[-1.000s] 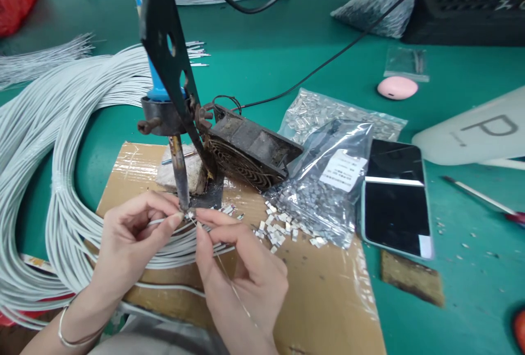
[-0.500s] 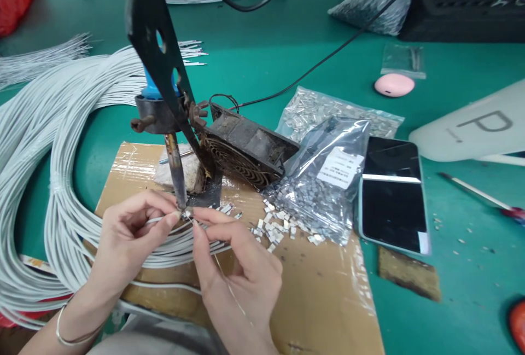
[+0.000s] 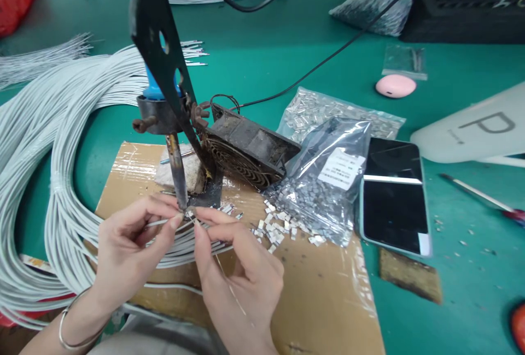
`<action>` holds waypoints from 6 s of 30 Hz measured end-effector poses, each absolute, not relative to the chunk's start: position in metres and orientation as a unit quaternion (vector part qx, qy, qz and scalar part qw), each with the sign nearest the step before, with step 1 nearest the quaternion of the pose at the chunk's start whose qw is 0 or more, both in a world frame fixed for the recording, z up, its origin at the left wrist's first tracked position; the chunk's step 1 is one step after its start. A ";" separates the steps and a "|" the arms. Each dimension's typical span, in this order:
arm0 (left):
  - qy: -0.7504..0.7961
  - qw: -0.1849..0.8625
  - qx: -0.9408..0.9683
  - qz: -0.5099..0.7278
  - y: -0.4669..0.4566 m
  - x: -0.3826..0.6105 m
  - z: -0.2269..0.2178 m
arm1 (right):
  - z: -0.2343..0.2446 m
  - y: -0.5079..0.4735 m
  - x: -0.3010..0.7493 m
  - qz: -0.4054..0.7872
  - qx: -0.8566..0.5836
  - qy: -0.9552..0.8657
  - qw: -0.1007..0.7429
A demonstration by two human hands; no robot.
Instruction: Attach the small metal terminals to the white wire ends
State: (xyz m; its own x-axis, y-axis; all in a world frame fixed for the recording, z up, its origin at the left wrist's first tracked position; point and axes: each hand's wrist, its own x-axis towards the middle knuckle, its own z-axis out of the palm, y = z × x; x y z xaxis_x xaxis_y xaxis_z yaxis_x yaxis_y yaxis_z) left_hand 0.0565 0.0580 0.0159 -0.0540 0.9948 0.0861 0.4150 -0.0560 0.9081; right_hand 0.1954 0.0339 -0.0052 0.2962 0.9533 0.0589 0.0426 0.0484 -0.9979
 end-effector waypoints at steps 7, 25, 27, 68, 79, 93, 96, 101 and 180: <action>0.582 0.304 0.626 0.421 0.055 0.055 0.014 | -0.007 0.034 0.193 0.398 -0.568 -0.433 0.576; 0.569 0.310 0.629 0.429 0.055 0.053 0.012 | -0.005 0.036 0.192 0.376 -0.560 -0.452 0.584; 0.568 0.311 0.630 0.429 0.055 0.053 0.012 | -0.005 0.036 0.193 0.379 -0.559 -0.452 0.583; 0.568 0.599 0.434 0.360 0.035 0.041 0.011 | -0.011 0.024 0.201 0.388 -0.579 -0.533 0.479; 0.484 0.375 0.729 0.305 -0.014 0.010 -0.011 | -0.034 0.007 0.268 0.420 -0.597 -0.298 0.615; 0.477 0.067 0.855 0.191 -0.020 -0.012 -0.023 | -0.042 -0.001 0.274 0.397 -0.641 -0.353 0.554; 0.469 0.050 0.867 0.164 -0.021 -0.010 -0.020 | -0.042 -0.001 0.276 0.324 -0.681 -0.425 0.500; 0.460 0.049 0.882 0.094 -0.022 -0.010 -0.014 | -0.042 -0.001 0.274 0.199 -0.727 -0.507 0.418; 0.474 0.741 0.433 0.196 0.022 0.036 0.013 | 0.013 0.003 0.247 0.524 -0.481 -0.605 0.357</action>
